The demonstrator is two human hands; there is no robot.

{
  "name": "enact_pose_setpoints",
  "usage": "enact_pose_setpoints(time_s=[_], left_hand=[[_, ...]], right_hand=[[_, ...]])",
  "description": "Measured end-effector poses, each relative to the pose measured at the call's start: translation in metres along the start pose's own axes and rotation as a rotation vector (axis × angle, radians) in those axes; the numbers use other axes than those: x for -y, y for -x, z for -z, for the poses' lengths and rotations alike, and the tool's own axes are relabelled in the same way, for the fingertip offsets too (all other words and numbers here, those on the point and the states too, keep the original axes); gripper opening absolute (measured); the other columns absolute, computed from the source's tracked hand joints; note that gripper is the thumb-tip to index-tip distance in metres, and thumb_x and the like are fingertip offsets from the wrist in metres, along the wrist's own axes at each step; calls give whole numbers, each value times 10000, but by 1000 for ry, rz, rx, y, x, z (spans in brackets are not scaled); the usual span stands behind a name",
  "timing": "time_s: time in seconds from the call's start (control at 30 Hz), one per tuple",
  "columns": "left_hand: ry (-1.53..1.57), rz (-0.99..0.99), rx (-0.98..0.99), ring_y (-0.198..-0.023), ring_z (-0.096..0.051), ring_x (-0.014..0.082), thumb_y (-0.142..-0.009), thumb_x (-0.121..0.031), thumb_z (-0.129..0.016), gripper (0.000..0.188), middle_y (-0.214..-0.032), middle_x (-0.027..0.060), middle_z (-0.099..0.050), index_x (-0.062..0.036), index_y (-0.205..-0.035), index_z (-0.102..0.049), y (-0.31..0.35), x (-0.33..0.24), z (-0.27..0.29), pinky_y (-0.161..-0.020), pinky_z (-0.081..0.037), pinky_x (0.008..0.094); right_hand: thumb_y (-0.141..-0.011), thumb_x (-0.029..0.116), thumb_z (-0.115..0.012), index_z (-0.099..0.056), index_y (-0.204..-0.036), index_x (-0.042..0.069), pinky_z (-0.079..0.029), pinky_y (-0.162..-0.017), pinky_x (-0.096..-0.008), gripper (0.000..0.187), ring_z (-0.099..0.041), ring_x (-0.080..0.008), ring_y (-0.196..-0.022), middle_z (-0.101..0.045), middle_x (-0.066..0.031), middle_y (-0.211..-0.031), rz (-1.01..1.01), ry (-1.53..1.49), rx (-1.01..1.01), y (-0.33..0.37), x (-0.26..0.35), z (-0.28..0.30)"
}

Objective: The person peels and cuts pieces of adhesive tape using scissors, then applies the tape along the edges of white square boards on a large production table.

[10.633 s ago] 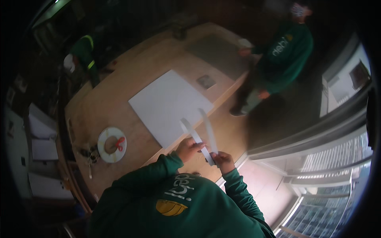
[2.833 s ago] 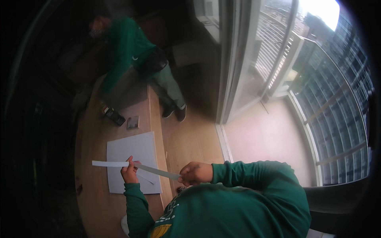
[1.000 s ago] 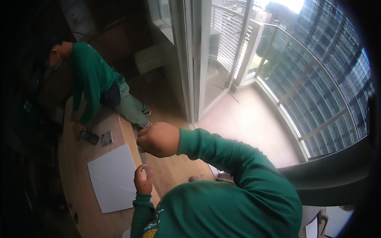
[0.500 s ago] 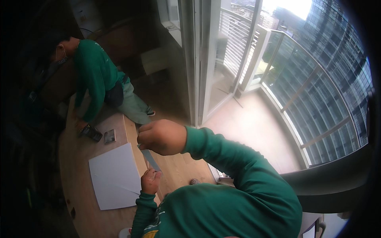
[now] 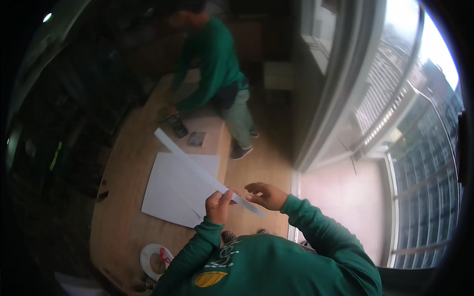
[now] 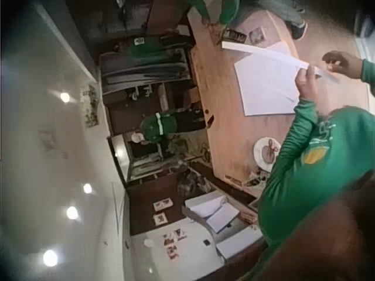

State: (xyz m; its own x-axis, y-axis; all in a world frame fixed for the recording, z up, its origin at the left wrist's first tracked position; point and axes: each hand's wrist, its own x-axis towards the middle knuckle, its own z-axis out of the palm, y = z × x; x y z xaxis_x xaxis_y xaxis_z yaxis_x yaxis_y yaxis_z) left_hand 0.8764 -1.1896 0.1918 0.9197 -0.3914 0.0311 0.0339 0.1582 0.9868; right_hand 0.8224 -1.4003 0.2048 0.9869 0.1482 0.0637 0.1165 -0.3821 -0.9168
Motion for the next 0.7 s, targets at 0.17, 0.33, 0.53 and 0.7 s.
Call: enact_pose_setpoints(time_s=[0.17, 0.33, 0.53, 0.7], left_hand=[[160, 22, -167, -846, -659, 177, -976, -188, -553, 264, -926, 100, -656, 48, -1073, -618, -3, -26, 24, -758, -573, 306], [211, 9, -305, -867, -659, 193, -970, -175, -554, 247, -941, 105, -663, 25, -1099, -620, 3, -27, 38, -744, -557, 302], [191, -51, -489, -846, -653, 188, -954, -192, -582, 253, -936, 113, -661, 19, -1090, -614, 1, -38, 59, -719, -549, 302], [193, -29, -377, -884, -640, 194, -933, -137, -605, 292, -1016, 122, -656, 33, -1167, -567, 6, -29, 80, -812, -525, 330]], right_hand=[[-945, 261, -609, -624, -1029, 19, -488, -734, -300, 257, -603, -157, -799, -649, -57, -812, -192, -273, 214, 7, 10, -29], [-956, 236, -591, -631, -931, 28, -432, -592, -243, 213, -540, -99, -638, -618, -20, -724, -357, -329, 304, 1, 18, -36], [-987, 213, -516, -609, -910, 16, -447, -579, -260, 231, -573, -114, -617, -608, -37, -669, -367, -327, 386, -4, 13, -35], [-981, 156, -509, -604, -937, -7, -422, -508, -244, 193, -546, -128, -565, -565, -25, -649, -354, -472, 344, -22, 26, -47]])
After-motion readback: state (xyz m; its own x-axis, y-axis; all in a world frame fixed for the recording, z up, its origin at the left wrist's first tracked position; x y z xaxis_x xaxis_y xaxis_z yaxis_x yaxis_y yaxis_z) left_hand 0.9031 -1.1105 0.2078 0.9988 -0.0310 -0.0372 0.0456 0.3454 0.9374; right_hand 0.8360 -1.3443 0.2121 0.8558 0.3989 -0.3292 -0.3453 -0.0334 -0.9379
